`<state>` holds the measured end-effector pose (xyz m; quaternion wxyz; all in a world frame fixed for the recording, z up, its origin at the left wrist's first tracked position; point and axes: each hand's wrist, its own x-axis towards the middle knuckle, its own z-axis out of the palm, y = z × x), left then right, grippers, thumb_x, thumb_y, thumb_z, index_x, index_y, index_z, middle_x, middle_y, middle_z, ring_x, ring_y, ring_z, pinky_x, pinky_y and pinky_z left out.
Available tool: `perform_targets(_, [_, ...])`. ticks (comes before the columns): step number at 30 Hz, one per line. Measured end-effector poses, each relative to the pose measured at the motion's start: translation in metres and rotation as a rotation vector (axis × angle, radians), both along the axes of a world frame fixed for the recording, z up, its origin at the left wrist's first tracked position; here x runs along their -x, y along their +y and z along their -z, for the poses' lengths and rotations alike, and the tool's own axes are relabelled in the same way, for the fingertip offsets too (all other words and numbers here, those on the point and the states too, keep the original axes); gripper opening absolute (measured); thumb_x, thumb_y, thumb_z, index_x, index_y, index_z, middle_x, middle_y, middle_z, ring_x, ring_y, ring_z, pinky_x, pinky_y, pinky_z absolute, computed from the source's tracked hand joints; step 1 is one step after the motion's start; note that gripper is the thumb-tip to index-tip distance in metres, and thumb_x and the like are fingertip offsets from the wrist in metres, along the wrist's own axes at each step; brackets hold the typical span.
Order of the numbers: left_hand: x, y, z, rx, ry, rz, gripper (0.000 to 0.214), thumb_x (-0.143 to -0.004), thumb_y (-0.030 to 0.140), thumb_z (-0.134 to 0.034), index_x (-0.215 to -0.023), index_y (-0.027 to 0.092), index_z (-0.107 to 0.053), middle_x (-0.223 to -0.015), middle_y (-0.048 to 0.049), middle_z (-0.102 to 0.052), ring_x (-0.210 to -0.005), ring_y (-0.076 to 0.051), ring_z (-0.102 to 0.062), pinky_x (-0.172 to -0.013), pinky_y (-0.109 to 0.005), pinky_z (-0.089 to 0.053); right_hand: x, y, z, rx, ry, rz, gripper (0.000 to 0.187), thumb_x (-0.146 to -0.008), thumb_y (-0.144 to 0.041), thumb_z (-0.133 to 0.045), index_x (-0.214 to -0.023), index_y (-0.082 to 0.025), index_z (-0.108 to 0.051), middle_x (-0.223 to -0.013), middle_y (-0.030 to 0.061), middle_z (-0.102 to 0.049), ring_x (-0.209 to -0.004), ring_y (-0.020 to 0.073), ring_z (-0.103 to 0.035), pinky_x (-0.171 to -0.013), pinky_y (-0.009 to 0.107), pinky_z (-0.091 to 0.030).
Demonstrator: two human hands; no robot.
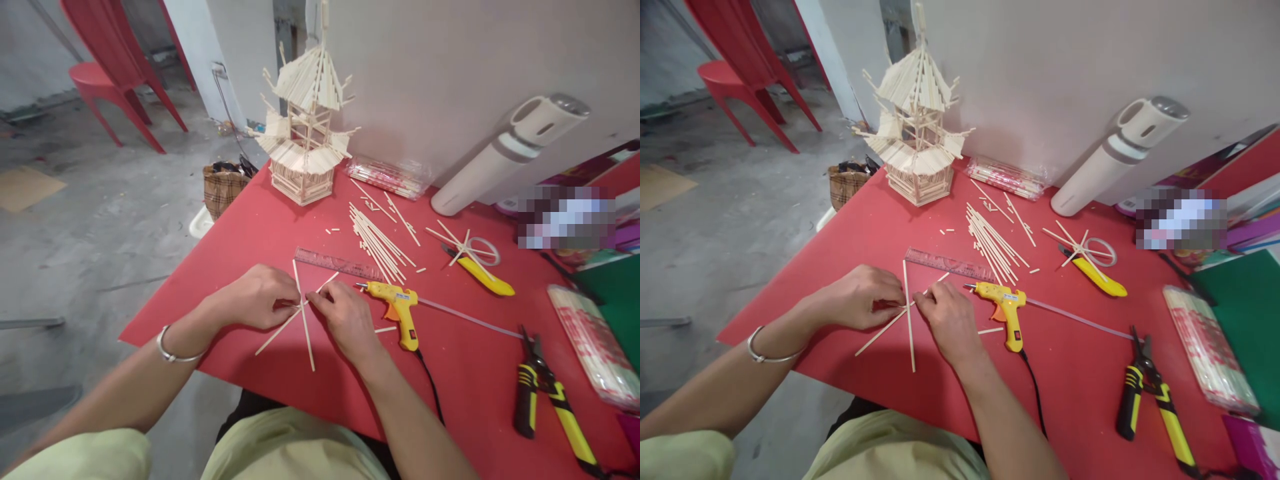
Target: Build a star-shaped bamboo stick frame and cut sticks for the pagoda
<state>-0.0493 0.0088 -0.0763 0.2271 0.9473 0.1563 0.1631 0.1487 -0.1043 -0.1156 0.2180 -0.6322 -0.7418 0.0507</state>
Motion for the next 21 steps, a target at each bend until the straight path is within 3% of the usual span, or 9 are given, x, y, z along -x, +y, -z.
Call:
perform_targets(3, [-0.0003,0.0018,-0.0004,-0.015,0.066,0.076,0.019,-0.086,0.018,-0.055,-0.076,0.024,-0.071,-0.066,-0.0019,-0.069,-0.063,-0.016,-0.062,-0.063,-0.028,-0.044,-0.0004,0.0001,-0.0029,-0.013,-0.043,-0.031,0.018,-0.104,-0.03,-0.053,-0.105,-0.026,-0.07,-0.087,0.0018,-0.065,-0.083,0.0175,-0.057,-0.068,0.029,-0.034])
perform_targets(21, [-0.0008,0.0022,0.0029,-0.014,0.001,0.077,0.021,-0.087,0.012,-0.056,-0.073,0.021,-0.07,-0.068,-0.0012,-0.071,-0.064,-0.013,-0.064,-0.065,-0.024,-0.044,-0.0015,0.0012,-0.0088,-0.053,-0.155,-0.103,0.015,-0.101,-0.021,-0.057,-0.104,-0.024,-0.071,-0.092,0.0024,-0.065,-0.085,0.0173,-0.054,-0.068,0.029,-0.031])
